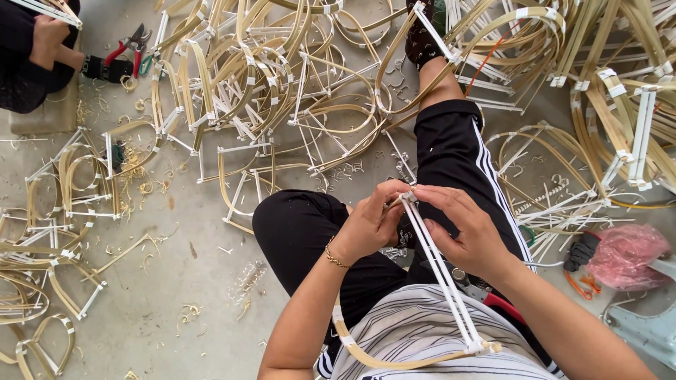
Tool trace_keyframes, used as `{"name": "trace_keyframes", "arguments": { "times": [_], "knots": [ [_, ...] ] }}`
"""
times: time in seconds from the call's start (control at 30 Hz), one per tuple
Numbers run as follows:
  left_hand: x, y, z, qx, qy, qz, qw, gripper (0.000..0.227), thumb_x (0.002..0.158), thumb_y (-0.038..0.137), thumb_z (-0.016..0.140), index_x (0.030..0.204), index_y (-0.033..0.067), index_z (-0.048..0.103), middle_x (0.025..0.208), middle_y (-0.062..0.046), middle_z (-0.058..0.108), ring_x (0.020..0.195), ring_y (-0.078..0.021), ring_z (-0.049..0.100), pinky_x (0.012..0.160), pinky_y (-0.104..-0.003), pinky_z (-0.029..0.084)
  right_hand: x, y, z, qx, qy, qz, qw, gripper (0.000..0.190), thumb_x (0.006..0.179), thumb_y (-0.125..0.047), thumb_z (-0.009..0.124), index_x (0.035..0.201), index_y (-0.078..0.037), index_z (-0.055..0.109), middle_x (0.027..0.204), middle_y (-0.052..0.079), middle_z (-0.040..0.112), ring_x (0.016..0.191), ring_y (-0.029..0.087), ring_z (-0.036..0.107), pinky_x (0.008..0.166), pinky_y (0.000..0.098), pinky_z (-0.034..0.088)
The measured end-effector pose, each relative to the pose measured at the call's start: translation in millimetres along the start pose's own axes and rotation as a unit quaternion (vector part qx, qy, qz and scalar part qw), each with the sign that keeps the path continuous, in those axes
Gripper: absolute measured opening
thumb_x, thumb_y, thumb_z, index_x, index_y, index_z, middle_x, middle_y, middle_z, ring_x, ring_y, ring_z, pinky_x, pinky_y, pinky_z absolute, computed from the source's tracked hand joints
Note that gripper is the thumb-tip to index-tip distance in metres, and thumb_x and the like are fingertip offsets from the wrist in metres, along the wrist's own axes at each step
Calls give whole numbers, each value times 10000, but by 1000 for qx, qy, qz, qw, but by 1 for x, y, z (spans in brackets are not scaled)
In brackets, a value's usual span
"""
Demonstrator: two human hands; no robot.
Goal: The person is assembling small bamboo frames using wire ties and cutting tools on a workshop floor.
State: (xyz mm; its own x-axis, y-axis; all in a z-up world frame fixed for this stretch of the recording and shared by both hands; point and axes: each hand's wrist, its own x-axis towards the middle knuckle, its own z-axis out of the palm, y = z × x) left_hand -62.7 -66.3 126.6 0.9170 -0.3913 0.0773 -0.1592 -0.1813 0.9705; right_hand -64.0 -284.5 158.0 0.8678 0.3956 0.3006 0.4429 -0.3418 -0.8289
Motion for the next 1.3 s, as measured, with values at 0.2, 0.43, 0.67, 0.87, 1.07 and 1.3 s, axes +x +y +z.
{"name": "trace_keyframes", "arguments": {
  "times": [0.2, 0.43, 0.67, 0.87, 1.07, 1.3],
  "knots": [
    [-3, 10, -1, 29, 11, 22, 999, 360, 1050, -27, 556, 1368, 93, 437, 1002, -86, 711, 846, -162, 721, 768, -287, 574, 1, -3, -3, -3, -7, -9, 1000, 473, 861, -22, 680, 1328, -60, 611, 1333, 119, 664, 1231, 285, 646, 1043, 377, 520],
    [-4, 17, 3, 28, 29, 51, 998, 336, 1061, -23, 566, 1360, 76, 447, 967, -79, 696, 839, -156, 702, 780, -284, 568, -2, -8, -1, -15, 16, -38, 999, 472, 863, 9, 679, 1327, -40, 605, 1337, 135, 654, 1244, 291, 639, 1059, 374, 520],
    [-5, 20, 3, 53, 44, 92, 993, 317, 1059, -20, 566, 1342, 44, 438, 996, -107, 701, 856, -180, 728, 759, -286, 574, 0, -21, -4, -13, 22, -37, 999, 492, 864, 24, 689, 1344, -32, 598, 1342, 134, 636, 1232, 293, 634, 1049, 370, 521],
    [-6, 27, 0, 62, 38, 99, 992, 321, 1064, -15, 553, 1343, 59, 412, 978, -101, 698, 804, -182, 716, 715, -286, 564, 5, -21, -12, 11, -3, -27, 1000, 519, 807, 9, 701, 1315, -29, 601, 1333, 133, 620, 1242, 295, 607, 1062, 379, 496],
    [-6, 21, 0, 82, 5, 29, 996, 298, 1065, 3, 563, 1331, 63, 443, 820, -72, 666, 641, -151, 651, 618, -277, 514, 20, -9, -28, 54, -67, 5, 996, 490, 754, -7, 702, 1238, -38, 626, 1265, 121, 639, 1204, 277, 601, 1040, 379, 471],
    [-3, -2, 6, 2, 35, 65, 997, 303, 1109, 69, 563, 1346, 64, 375, 1008, -119, 720, 869, -195, 725, 785, -285, 573, 9, -3, -19, 125, -33, 76, 989, 417, 844, 13, 640, 1254, -55, 669, 1252, 91, 713, 1122, 220, 688, 945, 322, 522]
  ]
}}
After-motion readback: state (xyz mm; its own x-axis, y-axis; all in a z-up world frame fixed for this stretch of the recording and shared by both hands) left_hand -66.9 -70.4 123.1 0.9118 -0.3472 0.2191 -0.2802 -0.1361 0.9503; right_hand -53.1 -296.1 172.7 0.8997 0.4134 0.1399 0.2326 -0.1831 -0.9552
